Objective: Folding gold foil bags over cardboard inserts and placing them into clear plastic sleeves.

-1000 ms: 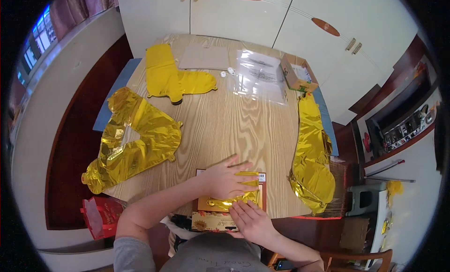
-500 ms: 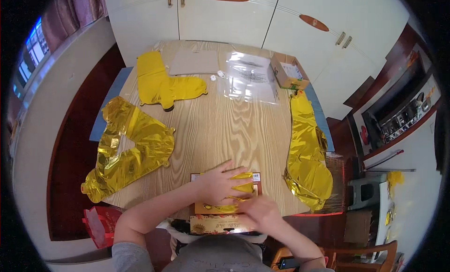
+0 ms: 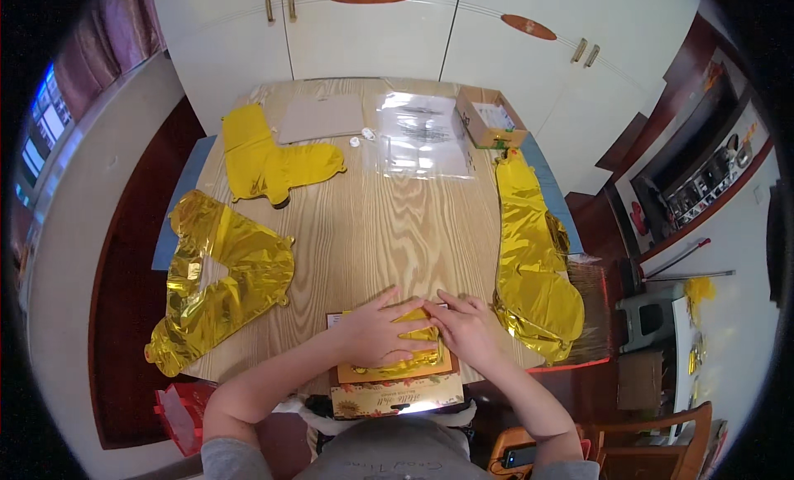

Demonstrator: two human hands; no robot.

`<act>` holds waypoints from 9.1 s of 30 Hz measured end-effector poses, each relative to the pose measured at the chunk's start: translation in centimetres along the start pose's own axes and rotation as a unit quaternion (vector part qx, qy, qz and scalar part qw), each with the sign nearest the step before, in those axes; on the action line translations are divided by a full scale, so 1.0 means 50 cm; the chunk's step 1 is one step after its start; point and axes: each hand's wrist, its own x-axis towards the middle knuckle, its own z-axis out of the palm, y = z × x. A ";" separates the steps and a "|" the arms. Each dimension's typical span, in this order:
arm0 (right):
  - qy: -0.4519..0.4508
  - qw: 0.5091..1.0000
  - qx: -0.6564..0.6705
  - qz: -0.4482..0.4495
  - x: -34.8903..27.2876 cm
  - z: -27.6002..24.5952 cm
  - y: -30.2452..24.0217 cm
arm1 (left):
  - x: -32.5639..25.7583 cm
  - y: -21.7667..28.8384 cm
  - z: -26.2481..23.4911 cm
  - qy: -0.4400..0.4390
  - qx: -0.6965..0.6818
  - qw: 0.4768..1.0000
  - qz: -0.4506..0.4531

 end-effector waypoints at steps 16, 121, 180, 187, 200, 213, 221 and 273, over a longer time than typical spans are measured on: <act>-0.076 0.997 -0.015 0.014 -0.005 -0.014 0.014 | -0.042 0.057 -0.027 -0.053 -0.032 0.998 -0.032; 0.044 0.963 0.201 0.176 -0.035 -0.013 -0.024 | -0.160 0.140 -0.101 0.374 -0.741 0.296 -0.473; -0.191 0.978 -0.025 -0.077 0.056 0.019 0.024 | -0.069 -0.043 -0.048 -0.052 -0.004 0.979 -0.197; -0.212 0.968 -0.031 -0.129 0.099 0.025 0.036 | -0.092 -0.025 -0.046 -0.048 0.020 0.968 -0.246; -0.154 0.982 -0.045 -0.104 0.126 0.048 0.029 | -0.101 -0.011 -0.042 -0.055 0.027 0.953 -0.297; -0.175 0.971 0.001 -0.161 0.137 0.050 0.036 | -0.123 0.008 -0.021 -0.012 0.067 0.941 -0.333; -0.224 0.951 0.051 -0.205 0.150 0.060 0.043 | -0.125 0.009 -0.012 0.016 0.060 0.937 -0.344; -0.077 0.992 -0.081 0.053 0.468 0.125 0.317 | -0.236 0.338 0.055 0.401 -0.575 0.430 -0.569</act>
